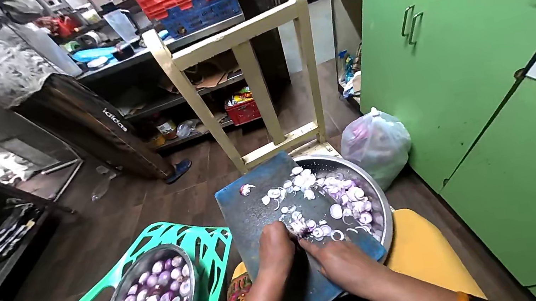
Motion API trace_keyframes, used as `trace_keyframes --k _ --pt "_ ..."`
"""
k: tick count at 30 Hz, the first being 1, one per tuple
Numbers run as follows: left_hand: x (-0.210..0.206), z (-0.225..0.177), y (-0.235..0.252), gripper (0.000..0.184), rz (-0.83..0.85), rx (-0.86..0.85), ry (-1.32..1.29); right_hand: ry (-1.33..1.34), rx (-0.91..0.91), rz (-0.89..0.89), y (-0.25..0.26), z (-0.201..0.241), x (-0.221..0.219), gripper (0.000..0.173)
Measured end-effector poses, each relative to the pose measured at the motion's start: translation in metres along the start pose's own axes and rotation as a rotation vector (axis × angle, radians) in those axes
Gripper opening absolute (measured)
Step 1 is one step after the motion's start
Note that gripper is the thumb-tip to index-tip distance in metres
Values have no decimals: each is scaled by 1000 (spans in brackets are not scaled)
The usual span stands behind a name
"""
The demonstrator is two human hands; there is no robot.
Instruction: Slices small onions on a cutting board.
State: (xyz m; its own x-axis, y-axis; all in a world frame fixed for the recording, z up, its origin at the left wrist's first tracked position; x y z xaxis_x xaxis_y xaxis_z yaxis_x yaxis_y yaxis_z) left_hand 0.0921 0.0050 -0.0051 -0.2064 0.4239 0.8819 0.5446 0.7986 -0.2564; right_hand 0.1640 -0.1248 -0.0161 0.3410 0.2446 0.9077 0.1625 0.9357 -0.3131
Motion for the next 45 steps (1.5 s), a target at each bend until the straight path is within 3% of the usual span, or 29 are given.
trace_keyframes --k 5,11,17,23,30,36,41,45 --pt "0 0 0 11 4 4 -16 6 -4 27 -45 -10 -1 64" --pt "1 -2 -3 13 -5 -26 -16 39 -15 -25 3 1 3 60" --pt "4 1 -2 12 -15 -7 -16 28 5 26 -41 -11 0 63" --pt "3 -1 -1 12 -9 -30 8 37 1 -7 1 4 3 62" --pt "0 3 -3 11 -23 -52 -31 71 11 31 -45 -10 3 63" --pt "1 -3 -8 14 -53 -18 -21 48 4 8 -1 1 0 62" --pt "-4 5 -6 15 -60 -60 -54 60 9 45 -37 -10 -1 63" --pt "-5 0 -8 13 -33 -72 -46 91 28 24 -20 0 7 62"
Point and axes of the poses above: each hand's wrist, its own y-axis towards the middle knuckle, its own x-axis out of the back of the hand, z = x × y, the point moved 5 cm from there along y, towards the middle knuckle, and after that the axes turned 9 degrees about -y, right-handed, at the moved point
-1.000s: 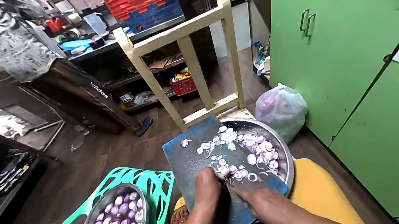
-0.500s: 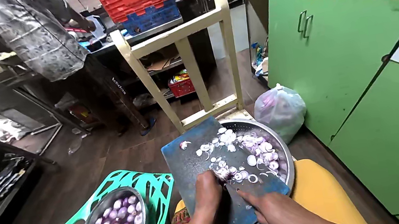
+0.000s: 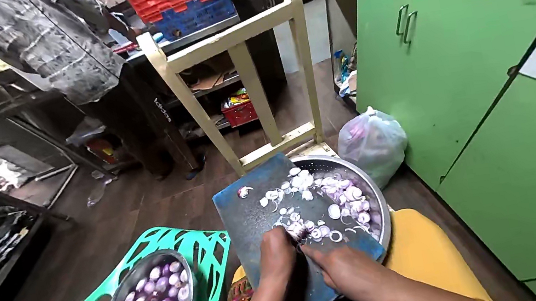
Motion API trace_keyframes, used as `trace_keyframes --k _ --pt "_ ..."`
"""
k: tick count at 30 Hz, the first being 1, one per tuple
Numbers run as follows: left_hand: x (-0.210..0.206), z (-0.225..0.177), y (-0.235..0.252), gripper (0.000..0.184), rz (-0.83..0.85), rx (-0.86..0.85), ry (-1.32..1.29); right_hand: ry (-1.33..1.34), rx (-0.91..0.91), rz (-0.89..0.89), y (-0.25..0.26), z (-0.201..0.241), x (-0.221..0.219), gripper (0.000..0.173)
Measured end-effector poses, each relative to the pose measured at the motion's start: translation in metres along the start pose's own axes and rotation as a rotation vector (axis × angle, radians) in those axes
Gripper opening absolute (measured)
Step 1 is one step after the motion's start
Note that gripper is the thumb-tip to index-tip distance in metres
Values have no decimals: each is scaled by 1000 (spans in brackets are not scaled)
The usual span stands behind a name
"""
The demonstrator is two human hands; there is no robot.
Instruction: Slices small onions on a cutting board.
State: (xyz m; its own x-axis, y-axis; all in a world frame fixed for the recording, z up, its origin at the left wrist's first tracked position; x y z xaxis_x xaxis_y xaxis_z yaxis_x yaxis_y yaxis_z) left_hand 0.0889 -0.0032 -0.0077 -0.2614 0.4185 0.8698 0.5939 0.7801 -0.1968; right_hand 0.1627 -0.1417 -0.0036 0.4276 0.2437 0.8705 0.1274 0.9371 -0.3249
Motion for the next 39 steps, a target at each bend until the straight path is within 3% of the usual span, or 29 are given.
trace_keyframes --k 3,9,15,23,25,28,32,35,39 --pt "3 -1 2 16 -14 -4 -9 -21 -23 -2 18 -3 -8 62" --pt "2 3 1 16 -5 30 3 -4 -12 26 -19 -7 -6 62" --pt "5 -3 -1 17 -13 37 35 29 6 9 19 -2 -9 64" --pt "0 10 17 19 -4 -57 -41 91 78 50 -42 -21 -21 63" --pt "6 10 22 22 2 -89 -50 127 94 15 -23 -21 -23 62" --pt "38 16 19 18 -62 -50 -87 142 -18 -34 13 -31 -7 62" --pt "88 72 -1 15 -187 45 -131 109 -166 -136 24 -67 11 63" --pt "110 147 -14 19 -276 192 -113 104 -222 -258 18 -89 20 62" --pt "120 247 -37 33 -324 471 -134 36 -113 -302 36 -50 21 65"
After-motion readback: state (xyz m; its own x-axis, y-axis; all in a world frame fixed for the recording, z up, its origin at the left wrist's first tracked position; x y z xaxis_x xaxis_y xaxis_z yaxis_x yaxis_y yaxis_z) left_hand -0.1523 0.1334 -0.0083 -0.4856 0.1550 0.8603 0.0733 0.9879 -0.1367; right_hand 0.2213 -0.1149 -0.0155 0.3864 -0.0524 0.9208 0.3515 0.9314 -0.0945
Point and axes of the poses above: each hand's wrist, its own y-axis towards the middle knuckle, its own x-axis out of the back of the hand, z = x × y, the point moved 5 cm from there along y, towards the middle knuckle, and after that the axes turned 9 degrees about -y, right-handed, at the moved point
